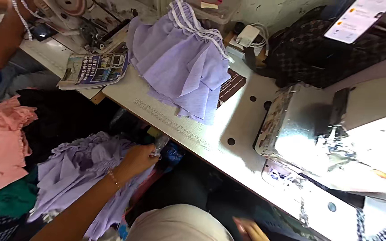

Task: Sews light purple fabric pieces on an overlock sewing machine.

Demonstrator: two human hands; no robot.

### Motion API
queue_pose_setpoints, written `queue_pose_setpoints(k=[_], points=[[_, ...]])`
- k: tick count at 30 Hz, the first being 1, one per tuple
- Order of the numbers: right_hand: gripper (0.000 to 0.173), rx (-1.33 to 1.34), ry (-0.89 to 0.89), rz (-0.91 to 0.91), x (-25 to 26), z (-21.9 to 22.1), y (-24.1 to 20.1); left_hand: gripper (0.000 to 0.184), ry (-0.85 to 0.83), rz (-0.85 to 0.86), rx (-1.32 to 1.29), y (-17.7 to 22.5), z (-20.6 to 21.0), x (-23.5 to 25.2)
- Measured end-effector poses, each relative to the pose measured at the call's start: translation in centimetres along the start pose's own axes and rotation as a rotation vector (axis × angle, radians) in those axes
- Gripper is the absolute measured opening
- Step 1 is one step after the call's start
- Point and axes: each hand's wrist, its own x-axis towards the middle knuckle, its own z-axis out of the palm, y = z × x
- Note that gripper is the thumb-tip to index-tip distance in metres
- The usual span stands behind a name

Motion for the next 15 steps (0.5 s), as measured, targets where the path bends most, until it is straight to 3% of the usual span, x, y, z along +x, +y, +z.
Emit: queue_pose_setpoints(k=[3, 5, 6, 10, 15], points=[[0.039, 0.327, 0.255, -0.494, 7.5, 1.1, -6.2, 0.035, 0.315, 0.532, -0.046, 4.8, -1.4, -1.4], [0.050, 0.528, 0.262, -0.693, 11.3, 1.0, -10.9, 0.033, 0.399, 0.781, -0.127, 7.7, -2.3, -1.6], [0.047, 0.561, 0.269, -0.744, 12.4, 0.6, -12.5, 0.031, 0.408, 0.855, -0.198, 8.9, -2.9, -1.6], [0.020, 0.337, 0.383, -0.792, 12.6, -2.4, -13.6, 0.025, 0.492, 0.936, -0.398, 12.4, -5.6, -1.7], [0.015, 0.156, 0.574, -0.737, 10.0, -6.8, -11.9, 0.024, 0.480, 1.104, -0.328, 16.7, -8.1, -1.9]])
